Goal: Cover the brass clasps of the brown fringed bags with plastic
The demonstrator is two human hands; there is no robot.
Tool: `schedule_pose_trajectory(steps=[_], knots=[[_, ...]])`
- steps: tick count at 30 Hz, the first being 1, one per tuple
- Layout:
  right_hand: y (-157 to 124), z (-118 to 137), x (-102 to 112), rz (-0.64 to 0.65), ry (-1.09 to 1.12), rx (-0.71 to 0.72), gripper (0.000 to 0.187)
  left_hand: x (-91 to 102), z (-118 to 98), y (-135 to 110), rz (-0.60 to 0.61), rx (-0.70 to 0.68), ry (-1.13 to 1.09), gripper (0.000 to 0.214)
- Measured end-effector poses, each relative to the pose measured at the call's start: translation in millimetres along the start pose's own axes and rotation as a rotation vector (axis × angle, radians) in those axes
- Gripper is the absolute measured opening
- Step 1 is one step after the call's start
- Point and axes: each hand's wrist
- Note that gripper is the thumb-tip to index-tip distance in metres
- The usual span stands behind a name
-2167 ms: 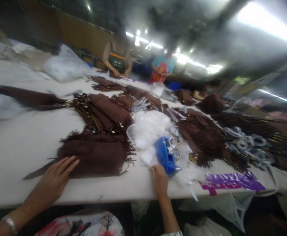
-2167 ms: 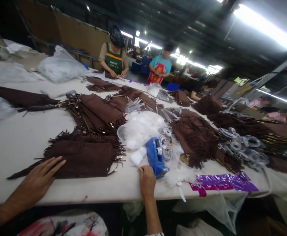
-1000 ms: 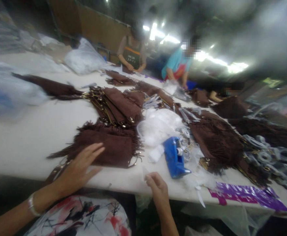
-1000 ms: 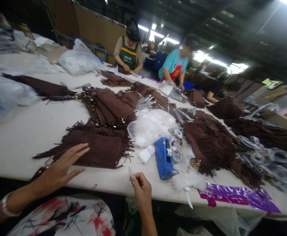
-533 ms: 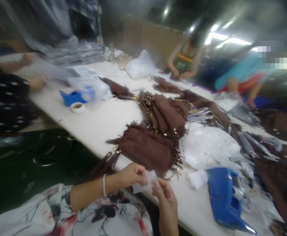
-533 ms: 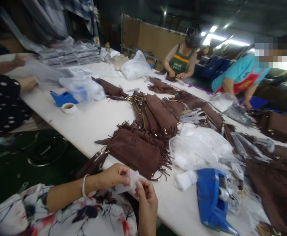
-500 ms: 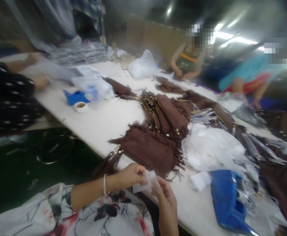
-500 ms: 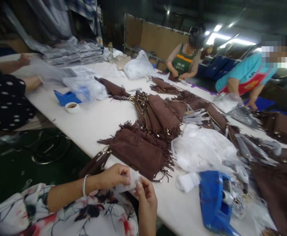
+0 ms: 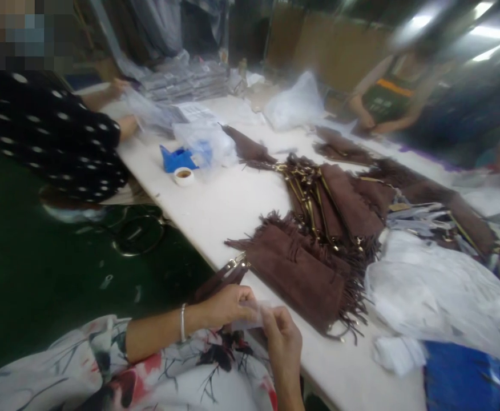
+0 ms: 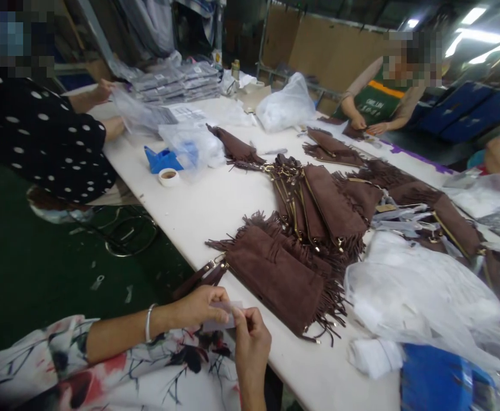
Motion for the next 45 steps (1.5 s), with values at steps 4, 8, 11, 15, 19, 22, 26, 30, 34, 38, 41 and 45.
schedule_pose_trajectory(steps=[4,8,11,15,19,22,26,30,34,38,41,45], knots=[[3.1,3.8,-11.5,0.027,-0.015,-0.026,0.044,8.4,6.0,-0.7,-0.052,-0.006,0.004,0.029],[3.3,6.3,-17.8,0.115,0.107,-0.087,0.043,19.8,-1.4,-9.8,-0.153,-0.043,0.188,0.025],[2.6,5.1,-20.0,0.153,0.138,-0.097,0.042,25.5,-4.6,-17.5,-0.165,-0.052,0.312,0.028],[0.9,3.1,-23.1,0.147,0.111,-0.059,0.041,26.9,-4.0,-23.8,-0.162,-0.043,0.333,0.036],[12.4,3.8,-12.5,0.084,0.006,-0.002,0.042,27.5,1.9,-20.9,-0.113,0.015,0.164,0.042],[29.0,7.4,11.7,-0.011,-0.063,0.035,0.046,28.5,7.2,-19.6,-0.089,0.046,0.056,0.042],[70.6,9.9,36.6,-0.016,-0.137,0.059,0.053,39.1,8.4,-20.4,-0.136,0.035,-0.063,0.038],[129.2,24.3,11.4,0.115,-0.161,0.190,0.054,75.7,-2.2,-13.9,-0.339,-0.072,-0.084,0.028],[174.6,70.1,-60.4,0.280,-0.323,0.495,0.041,127.1,-19.9,3.8,-0.625,-0.192,0.027,0.019],[213.1,125.6,-155.6,0.302,-0.465,0.894,0.029,157.6,-21.3,37.8,-0.766,-0.270,0.188,0.018],[240.0,160.5,-225.4,0.351,-0.632,1.209,0.036,157.3,-8.5,62.2,-0.839,-0.301,0.301,0.011],[268.9,191.7,-298.1,0.413,-0.850,1.297,0.054,150.1,2.8,72.1,-0.902,-0.294,0.411,0.011]])
Point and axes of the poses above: each hand's wrist, its own y-axis towards the middle knuckle, its own x-axis out of the back of the hand, z = x × y, and after that the axes turned 8 degrees about x, right-handed
